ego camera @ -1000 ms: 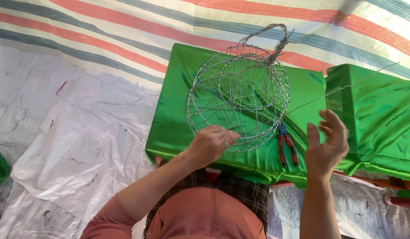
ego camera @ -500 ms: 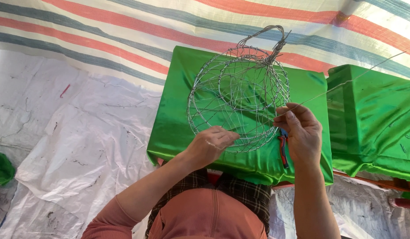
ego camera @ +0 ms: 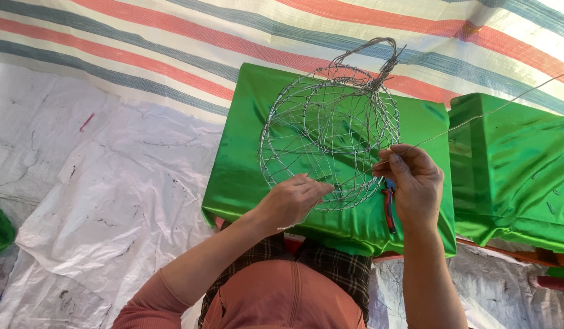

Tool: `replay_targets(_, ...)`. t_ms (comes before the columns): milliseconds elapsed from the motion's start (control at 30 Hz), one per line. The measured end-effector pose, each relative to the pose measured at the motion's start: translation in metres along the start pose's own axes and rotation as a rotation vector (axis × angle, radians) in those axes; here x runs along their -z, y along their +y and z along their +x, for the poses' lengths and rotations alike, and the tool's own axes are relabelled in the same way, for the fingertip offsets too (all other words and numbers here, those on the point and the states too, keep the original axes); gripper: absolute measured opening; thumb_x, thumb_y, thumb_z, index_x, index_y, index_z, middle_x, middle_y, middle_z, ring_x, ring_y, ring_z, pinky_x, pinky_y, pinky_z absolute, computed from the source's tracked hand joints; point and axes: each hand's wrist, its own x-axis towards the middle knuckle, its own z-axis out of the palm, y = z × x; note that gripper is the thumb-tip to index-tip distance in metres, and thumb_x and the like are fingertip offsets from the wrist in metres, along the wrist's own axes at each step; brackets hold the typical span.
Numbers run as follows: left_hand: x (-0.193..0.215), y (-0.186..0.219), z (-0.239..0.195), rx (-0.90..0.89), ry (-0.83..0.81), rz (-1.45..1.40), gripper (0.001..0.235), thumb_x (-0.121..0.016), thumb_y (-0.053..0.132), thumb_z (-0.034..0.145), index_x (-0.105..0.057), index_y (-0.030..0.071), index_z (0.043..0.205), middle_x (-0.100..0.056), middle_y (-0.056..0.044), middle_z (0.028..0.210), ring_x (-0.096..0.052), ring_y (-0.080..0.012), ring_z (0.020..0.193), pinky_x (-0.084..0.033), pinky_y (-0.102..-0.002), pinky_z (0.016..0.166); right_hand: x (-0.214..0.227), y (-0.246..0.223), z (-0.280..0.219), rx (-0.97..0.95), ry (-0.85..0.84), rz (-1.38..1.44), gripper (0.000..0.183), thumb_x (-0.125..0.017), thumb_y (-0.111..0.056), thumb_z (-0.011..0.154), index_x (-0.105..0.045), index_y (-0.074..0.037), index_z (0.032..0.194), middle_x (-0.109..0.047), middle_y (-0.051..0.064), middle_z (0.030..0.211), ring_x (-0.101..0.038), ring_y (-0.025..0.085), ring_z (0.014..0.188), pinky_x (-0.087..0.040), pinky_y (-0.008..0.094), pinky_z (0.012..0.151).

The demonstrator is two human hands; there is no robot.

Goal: The person uses pliers to cut and bend thin metal wire while attaching it to a wire basket frame. They repeatedly wrap the wire around the frame and trim excess wire with pliers. The work is performed on a green-covered surface with a striped tarp in the background.

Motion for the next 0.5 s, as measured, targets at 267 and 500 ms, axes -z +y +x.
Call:
replay_targets(267,-0.008,-0.006,-0.002,-0.024,-0.004,0.073,0.03,-0.061,0.016,0.102,-0.06,0.015,0.132,-0.077,-0.009,0.102,-0.075,-0.0202,0.098,-0.06,-0.035,0.097,-0.014,-0.011,-0.015,0.076,0.006,-0.114,0.016,-0.06,0.006,0.102,-0.06,0.009,0.118,-0.069,0.028,0.1,-0.074,0.033,0.083,-0.066,0.046,0.076)
replay_targets(500,-0.002,-0.006,0.009,0.043,-0.021,0.033,0.024,-0.056,0.021,0.106,-0.065,0.011,0.125,-0.068,-0.005,0.069,-0.065,-0.0144,0.06,-0.057,-0.025,0.061,-0.021,0.001,-0.013,0.047,-0.059,-0.044,0.034,-0.06,0.006,0.1,-0.043,-0.003,0.129,-0.07,0.025,0.105,-0.074,0.03,0.089,-0.066,0.042,0.078)
